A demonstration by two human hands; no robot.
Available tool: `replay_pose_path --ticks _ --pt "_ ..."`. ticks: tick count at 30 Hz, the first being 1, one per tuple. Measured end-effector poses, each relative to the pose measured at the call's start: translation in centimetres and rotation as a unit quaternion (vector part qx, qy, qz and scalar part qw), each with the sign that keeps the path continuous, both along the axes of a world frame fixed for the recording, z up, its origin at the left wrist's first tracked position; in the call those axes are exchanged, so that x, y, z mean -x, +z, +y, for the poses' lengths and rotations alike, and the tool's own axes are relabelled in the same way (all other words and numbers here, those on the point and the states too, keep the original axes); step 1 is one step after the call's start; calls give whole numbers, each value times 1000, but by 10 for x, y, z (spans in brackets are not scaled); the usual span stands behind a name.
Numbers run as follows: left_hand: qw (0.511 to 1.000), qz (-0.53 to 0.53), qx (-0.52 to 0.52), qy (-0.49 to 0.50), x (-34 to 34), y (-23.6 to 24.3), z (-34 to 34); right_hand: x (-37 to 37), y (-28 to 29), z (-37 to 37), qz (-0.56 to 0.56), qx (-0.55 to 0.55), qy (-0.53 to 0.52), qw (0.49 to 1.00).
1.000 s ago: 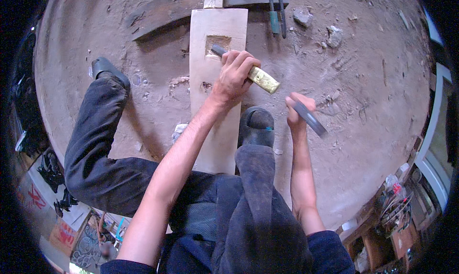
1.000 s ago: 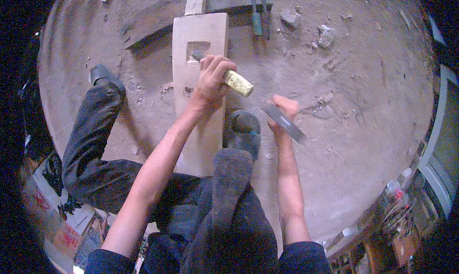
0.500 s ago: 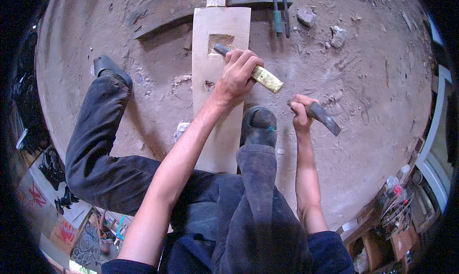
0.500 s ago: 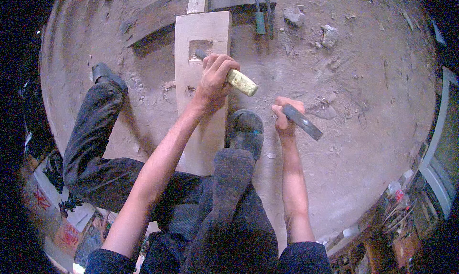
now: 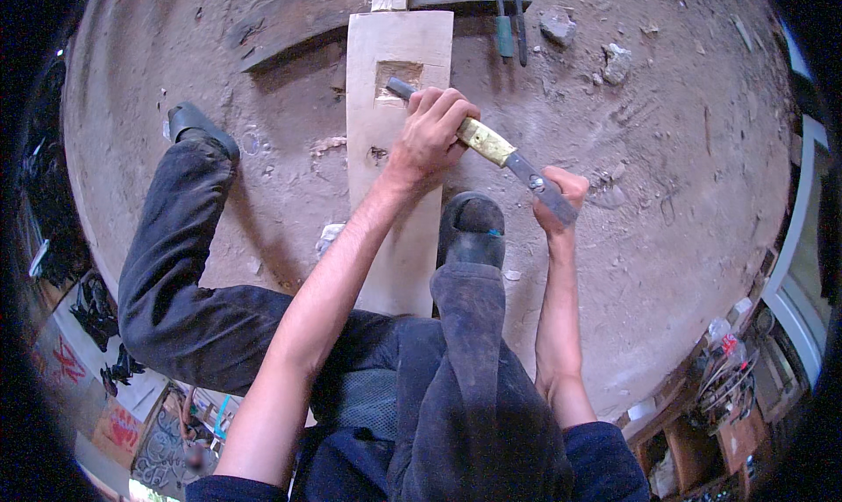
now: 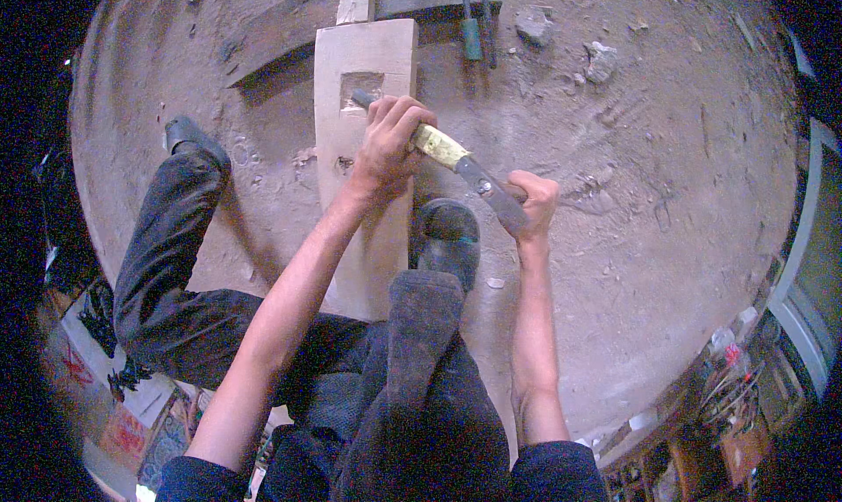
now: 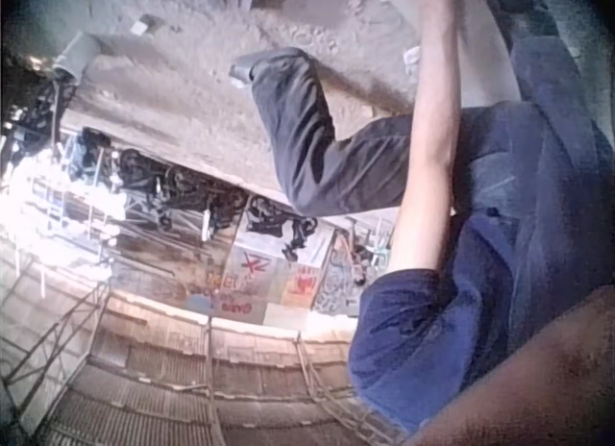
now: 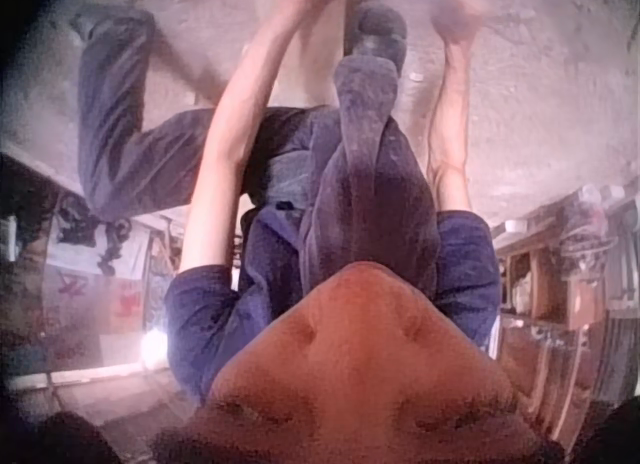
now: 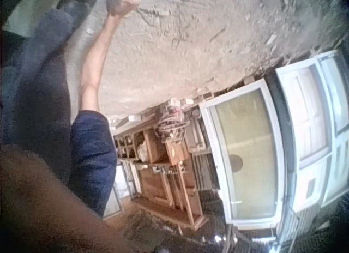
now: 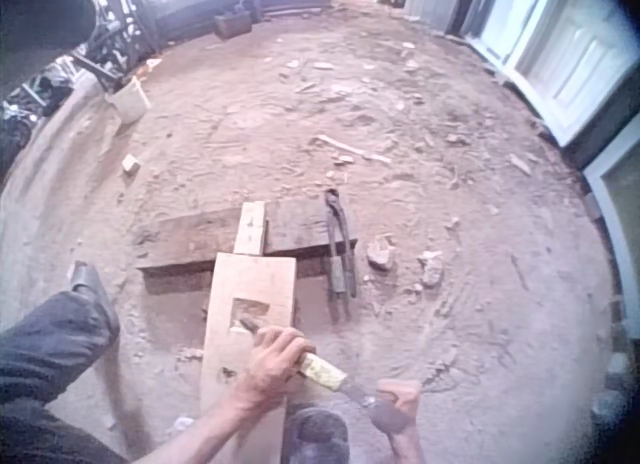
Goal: The person carves a square mortise into a piece of wood using a chisel and a hammer, and then uses a flat metal file to refine a small wooden handle.
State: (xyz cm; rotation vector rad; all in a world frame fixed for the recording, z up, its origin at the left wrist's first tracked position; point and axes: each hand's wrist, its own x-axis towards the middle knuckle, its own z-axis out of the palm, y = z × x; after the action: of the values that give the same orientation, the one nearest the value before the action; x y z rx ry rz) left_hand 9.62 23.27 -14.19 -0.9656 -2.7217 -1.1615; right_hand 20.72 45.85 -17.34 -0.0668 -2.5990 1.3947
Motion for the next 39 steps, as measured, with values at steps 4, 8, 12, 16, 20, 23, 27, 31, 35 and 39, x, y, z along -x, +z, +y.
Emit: replay_pose_path --ticks 4,8,12,16,20,23,27,31,35,39 --pt "998 -30 43 -30 -2 11 3 -2 -2 -5 34 -3 -42 999" --pt "997 0 19 -73 -3 12 -5 -21 -27 -5 22 42 -95 994" --pt "981 35 48 -187 -8 11 -7 -24 -24 -14 -98 177 -170 964" --pt "991 63 51 -103 -13 8 -3 -20 -18 -22 -98 239 -208 943" --pt "984 145 40 -100 -11 0 -5 -26 -24 -14 -128 227 -185 948" --pt "989 114 37 -90 -9 -3 -2 -26 -23 -14 -132 226 -197 945" --pt "996 80 -25 -39 -2 -5 5 -27 -27 -9 -119 201 -173 957" --pt "996 69 -8 -48 -4 1 4 -25 -28 -15 -94 174 -179 964" --pt "996 74 28 -39 -5 2 6 -26 -34 -17 -81 159 -176 968" --pt "994 88 54 -19 -6 1 8 -24 -31 -19 -80 174 -164 968"
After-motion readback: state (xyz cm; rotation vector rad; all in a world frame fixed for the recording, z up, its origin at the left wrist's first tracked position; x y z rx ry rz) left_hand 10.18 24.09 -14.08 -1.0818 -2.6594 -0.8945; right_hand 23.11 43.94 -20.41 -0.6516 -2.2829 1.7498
